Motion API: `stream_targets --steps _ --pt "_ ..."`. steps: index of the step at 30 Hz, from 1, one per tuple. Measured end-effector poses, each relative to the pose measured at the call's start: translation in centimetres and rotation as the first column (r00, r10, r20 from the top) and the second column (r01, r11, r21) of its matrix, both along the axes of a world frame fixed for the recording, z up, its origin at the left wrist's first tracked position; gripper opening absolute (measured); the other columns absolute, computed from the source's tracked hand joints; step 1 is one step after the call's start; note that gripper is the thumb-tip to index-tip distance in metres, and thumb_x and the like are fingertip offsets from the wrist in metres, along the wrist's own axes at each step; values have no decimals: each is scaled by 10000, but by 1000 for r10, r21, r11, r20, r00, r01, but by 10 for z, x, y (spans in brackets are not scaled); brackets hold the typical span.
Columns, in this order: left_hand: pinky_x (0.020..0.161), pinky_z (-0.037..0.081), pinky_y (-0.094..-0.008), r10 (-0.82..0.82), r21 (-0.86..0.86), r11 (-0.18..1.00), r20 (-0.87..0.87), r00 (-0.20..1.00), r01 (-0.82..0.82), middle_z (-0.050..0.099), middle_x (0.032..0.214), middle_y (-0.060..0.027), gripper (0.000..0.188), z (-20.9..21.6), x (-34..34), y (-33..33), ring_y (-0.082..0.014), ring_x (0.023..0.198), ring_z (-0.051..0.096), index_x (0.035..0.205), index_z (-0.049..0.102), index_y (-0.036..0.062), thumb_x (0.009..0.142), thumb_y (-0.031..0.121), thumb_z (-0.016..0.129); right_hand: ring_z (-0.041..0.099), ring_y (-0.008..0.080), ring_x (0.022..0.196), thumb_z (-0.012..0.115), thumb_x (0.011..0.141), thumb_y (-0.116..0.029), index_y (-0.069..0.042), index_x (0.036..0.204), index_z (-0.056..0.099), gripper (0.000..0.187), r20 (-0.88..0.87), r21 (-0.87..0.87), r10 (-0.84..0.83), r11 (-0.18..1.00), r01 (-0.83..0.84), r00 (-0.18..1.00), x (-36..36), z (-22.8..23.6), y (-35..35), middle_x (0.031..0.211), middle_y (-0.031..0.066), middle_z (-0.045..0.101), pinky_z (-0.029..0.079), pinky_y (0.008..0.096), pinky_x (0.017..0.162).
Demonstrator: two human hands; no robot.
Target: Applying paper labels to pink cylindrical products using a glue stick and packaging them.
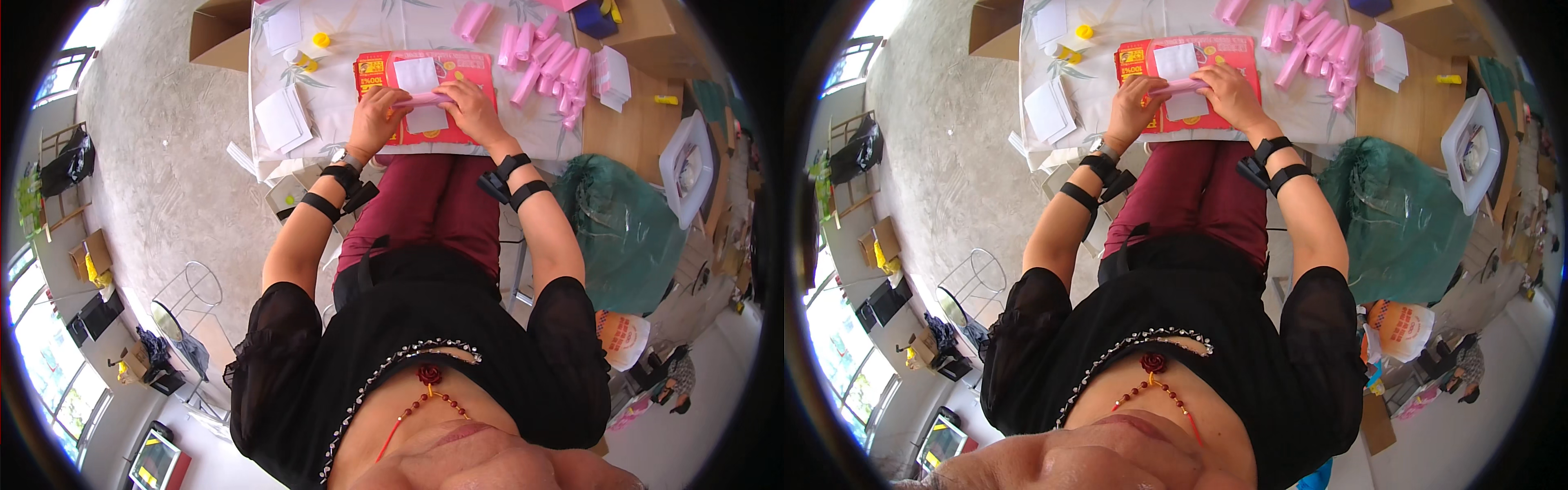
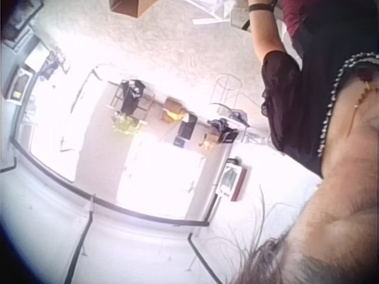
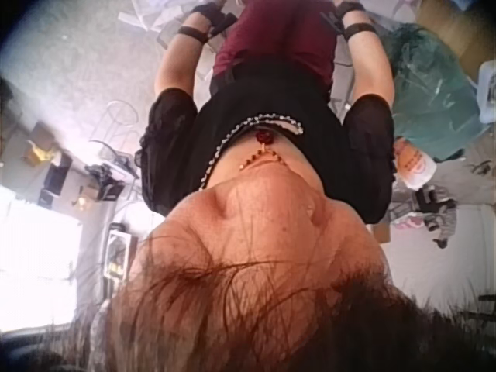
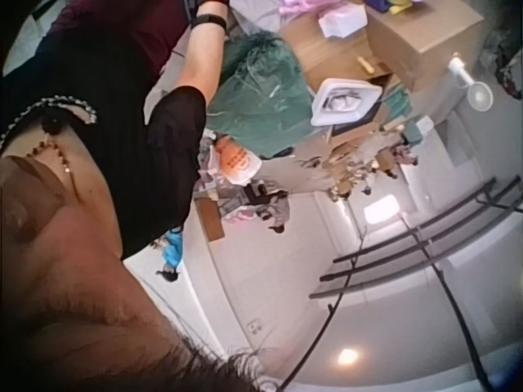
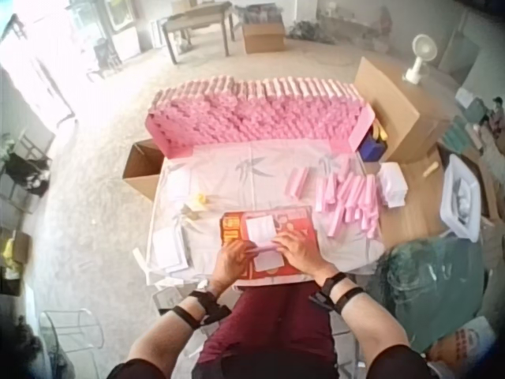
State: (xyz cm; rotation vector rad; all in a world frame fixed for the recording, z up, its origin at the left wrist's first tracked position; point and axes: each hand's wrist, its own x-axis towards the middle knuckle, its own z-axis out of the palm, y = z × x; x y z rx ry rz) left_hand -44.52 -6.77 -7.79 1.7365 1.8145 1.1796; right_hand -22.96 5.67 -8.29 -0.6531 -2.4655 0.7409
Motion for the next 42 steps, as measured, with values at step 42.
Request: stream_targets --steps 42 --pt "901 533 -449 18 196 972 -618 786 132 673 1096 -104 244 12 48 2 -303 996 657 1017 666 45 786 119 694 641 284 1162 631 868 8 -98 1180 700 336 -27 204 44 978 -37 999 12 -12 -7 1207 67 679 550 395 1007"
